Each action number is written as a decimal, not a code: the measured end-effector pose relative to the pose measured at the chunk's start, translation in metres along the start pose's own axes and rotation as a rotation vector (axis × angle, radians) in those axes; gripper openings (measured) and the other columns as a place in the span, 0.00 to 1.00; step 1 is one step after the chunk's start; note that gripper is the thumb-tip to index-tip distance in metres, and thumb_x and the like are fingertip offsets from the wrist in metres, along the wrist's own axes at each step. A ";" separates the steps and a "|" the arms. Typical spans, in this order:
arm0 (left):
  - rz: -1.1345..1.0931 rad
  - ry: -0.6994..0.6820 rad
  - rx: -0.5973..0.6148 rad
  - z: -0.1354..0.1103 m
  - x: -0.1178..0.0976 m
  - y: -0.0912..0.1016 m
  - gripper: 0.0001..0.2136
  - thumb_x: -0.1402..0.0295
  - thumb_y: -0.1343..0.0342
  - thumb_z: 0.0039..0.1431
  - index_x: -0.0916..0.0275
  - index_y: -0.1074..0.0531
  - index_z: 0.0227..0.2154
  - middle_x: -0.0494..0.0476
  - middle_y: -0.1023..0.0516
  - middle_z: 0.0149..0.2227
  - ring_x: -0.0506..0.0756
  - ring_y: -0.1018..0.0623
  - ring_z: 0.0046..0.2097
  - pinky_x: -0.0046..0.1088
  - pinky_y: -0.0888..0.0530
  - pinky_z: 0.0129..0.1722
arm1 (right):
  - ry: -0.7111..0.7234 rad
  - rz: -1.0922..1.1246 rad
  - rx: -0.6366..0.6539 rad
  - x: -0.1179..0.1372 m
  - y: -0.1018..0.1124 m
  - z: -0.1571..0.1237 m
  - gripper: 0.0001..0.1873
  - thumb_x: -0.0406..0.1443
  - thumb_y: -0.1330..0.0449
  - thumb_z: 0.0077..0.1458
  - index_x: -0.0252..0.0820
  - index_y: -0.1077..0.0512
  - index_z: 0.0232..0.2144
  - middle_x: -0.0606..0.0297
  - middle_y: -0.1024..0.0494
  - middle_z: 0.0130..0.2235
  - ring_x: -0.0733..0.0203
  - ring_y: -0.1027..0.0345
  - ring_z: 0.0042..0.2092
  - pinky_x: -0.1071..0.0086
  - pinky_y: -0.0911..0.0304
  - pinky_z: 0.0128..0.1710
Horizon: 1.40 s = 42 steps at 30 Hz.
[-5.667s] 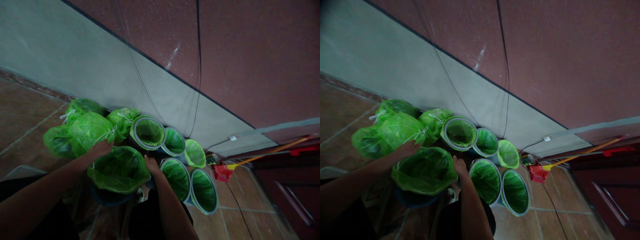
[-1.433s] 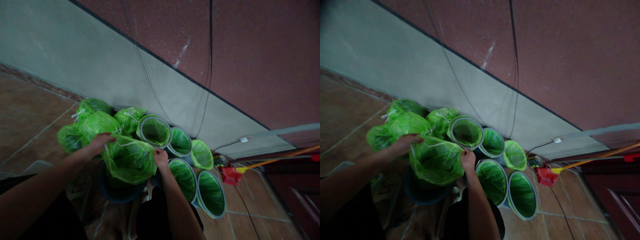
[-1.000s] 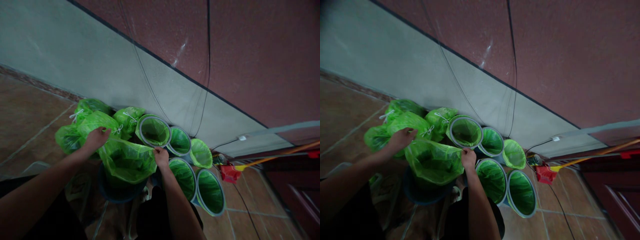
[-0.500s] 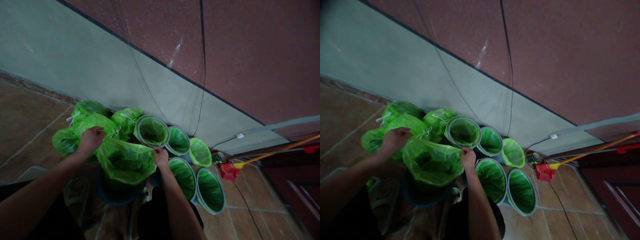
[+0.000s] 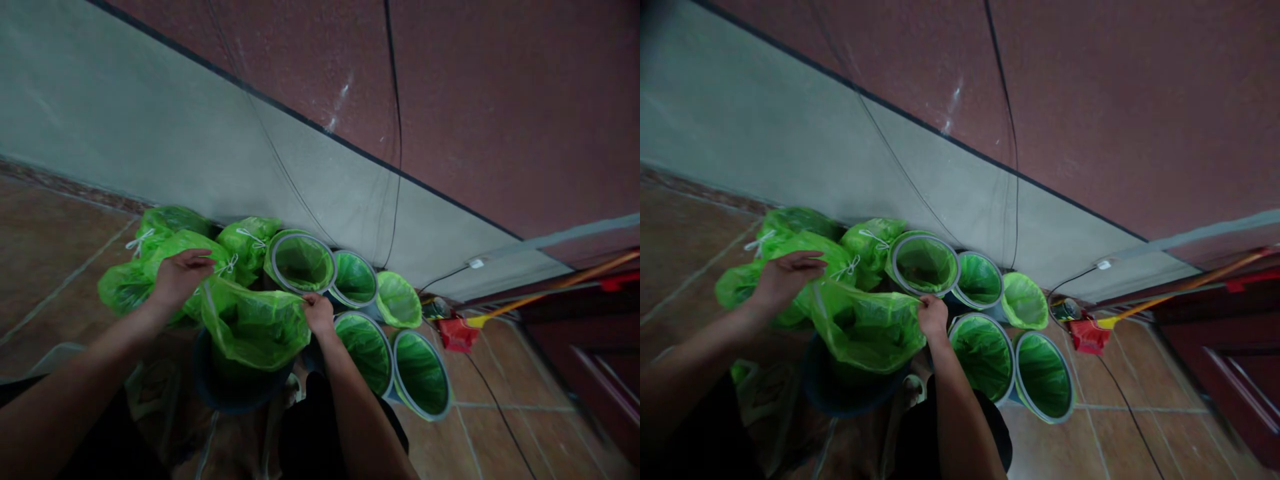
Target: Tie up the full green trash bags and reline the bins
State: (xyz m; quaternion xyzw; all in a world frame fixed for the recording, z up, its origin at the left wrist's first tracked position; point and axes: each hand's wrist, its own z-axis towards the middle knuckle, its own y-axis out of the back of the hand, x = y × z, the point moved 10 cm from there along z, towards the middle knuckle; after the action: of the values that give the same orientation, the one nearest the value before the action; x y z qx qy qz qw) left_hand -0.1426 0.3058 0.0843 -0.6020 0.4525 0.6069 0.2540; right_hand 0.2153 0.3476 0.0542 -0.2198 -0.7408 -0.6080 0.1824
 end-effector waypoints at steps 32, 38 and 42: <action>-0.514 0.091 0.258 -0.030 -0.048 -0.025 0.15 0.73 0.32 0.37 0.63 0.20 0.33 0.52 0.19 0.34 0.49 0.25 0.30 0.24 0.28 0.29 | 0.054 -0.226 0.091 0.022 -0.008 -0.009 0.15 0.31 0.44 0.59 0.43 0.19 0.43 0.60 0.16 0.44 0.58 0.24 0.48 0.71 0.36 0.48; 0.159 -0.205 0.410 -0.057 -0.055 -0.071 0.18 0.58 0.39 0.49 0.61 0.22 0.42 0.51 0.22 0.33 0.47 0.34 0.24 0.25 0.37 0.24 | 0.090 -0.109 0.083 0.027 -0.009 -0.010 0.12 0.32 0.43 0.57 0.43 0.19 0.36 0.61 0.16 0.38 0.58 0.24 0.43 0.71 0.36 0.42; 0.458 -0.445 0.603 -0.106 -0.051 -0.119 0.18 0.56 0.41 0.53 0.59 0.24 0.44 0.56 0.20 0.43 0.54 0.24 0.34 0.31 0.29 0.37 | 0.019 0.315 0.117 0.021 -0.023 -0.009 0.07 0.32 0.40 0.54 0.41 0.22 0.27 0.69 0.21 0.27 0.66 0.28 0.30 0.75 0.34 0.33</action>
State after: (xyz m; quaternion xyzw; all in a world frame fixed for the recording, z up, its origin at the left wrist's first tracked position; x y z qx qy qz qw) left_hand 0.0191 0.2822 0.1182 -0.2398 0.6653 0.6034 0.3685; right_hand 0.1851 0.3375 0.0485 -0.3166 -0.7296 -0.5296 0.2950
